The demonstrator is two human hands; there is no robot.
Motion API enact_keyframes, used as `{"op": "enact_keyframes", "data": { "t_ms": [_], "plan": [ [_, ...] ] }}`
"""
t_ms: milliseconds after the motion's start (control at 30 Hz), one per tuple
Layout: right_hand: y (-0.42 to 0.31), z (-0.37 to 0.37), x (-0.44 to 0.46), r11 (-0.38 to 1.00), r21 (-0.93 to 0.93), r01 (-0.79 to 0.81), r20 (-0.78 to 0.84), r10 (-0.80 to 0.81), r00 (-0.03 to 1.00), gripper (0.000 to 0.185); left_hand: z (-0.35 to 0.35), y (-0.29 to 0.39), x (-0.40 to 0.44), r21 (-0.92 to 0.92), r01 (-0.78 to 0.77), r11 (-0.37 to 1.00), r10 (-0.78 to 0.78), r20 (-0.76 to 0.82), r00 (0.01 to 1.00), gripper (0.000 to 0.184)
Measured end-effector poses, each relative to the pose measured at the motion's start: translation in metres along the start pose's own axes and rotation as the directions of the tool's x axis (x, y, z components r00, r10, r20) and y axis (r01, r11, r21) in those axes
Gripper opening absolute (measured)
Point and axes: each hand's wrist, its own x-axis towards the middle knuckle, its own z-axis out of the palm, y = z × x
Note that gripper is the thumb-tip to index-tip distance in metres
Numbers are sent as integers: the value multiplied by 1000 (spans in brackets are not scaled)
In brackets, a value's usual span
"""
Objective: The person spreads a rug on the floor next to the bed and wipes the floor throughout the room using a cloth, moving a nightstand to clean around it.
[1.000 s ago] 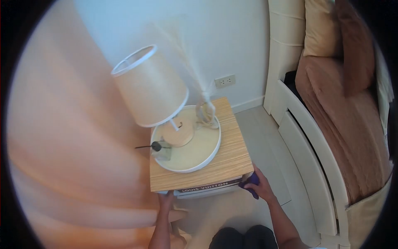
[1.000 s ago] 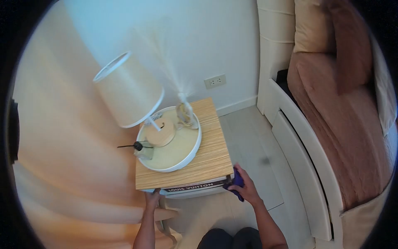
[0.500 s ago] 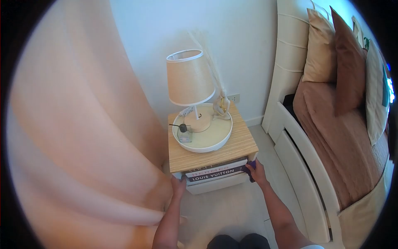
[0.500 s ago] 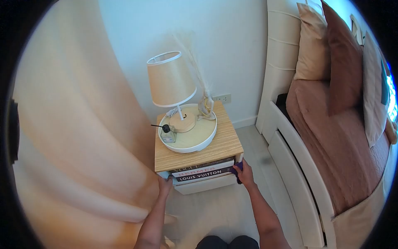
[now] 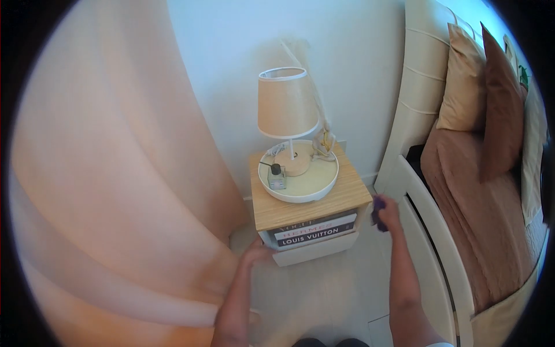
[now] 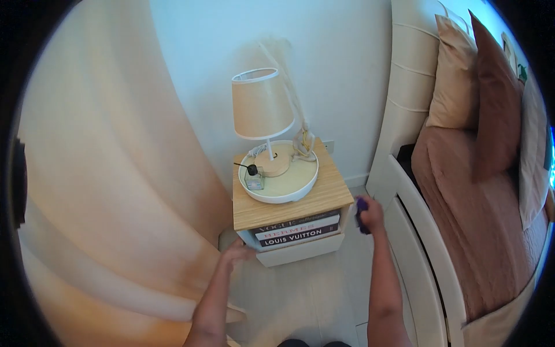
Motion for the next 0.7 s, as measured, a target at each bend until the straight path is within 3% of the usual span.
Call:
{"op": "enact_keyframes", "data": {
  "t_ms": [33, 67, 100, 133, 167, 200, 233, 300, 333, 400, 467, 533, 700],
  "plan": [
    [-39, -20, 17, 987, 149, -66, -111, 83, 990, 27, -19, 29, -17, 82, 84, 993, -94, 136, 986, 83],
    [-67, -32, 37, 967, 233, -104, -93, 129, 987, 28, -36, 52, -22, 323, 84, 943, -116, 81, 990, 91],
    [-95, -40, 59, 939, 313, -143, -67, 172, 983, 30, -53, 44, -7, 36, -45, 998, 47, -68, 997, 89],
    [-128, -42, 77, 952, 267, -149, -55, 169, 984, 37, -64, 39, 7, -226, -214, 950, 155, -254, 955, 87],
    [-155, -35, 94, 963, 218, -161, -39, 173, 984, 43, -68, 72, 4, -220, -338, 915, 259, -322, 911, 85],
    [-168, -20, 113, 990, 134, -35, -82, 46, 996, 50, -68, 113, 3, -204, -458, 865, 357, -390, 849, 84],
    [-173, -2, 132, 995, 46, 93, -114, -87, 990, 57, -66, 131, 16, -127, -486, 865, 425, -330, 843, 84],
    [-153, 49, 170, 989, -87, 123, -110, -132, 985, 71, -54, 150, 42, 4, -523, 853, 511, -216, 832, 80],
    [-163, 52, 172, 989, -80, 127, -111, -135, 985, 71, -46, 151, 56, 58, -531, 845, 533, -170, 829, 76],
    [-187, 49, 175, 991, -77, -113, 280, 130, 951, 46, -39, 157, 63, 103, -506, 856, 516, -126, 847, 73],
    [-190, 49, 171, 989, -137, -63, 201, 90, 976, 40, -31, 163, 66, 143, -487, 862, 500, -80, 862, 70],
    [-177, 56, 175, 994, -23, -107, 235, 110, 966, 35, -20, 159, 65, 151, -532, 833, 553, -206, 807, 58],
    [-180, 45, 164, 997, -7, -83, 306, 81, 949, 32, 8, 169, 56, 124, -542, 831, 555, -230, 799, 57]
  ]
}}
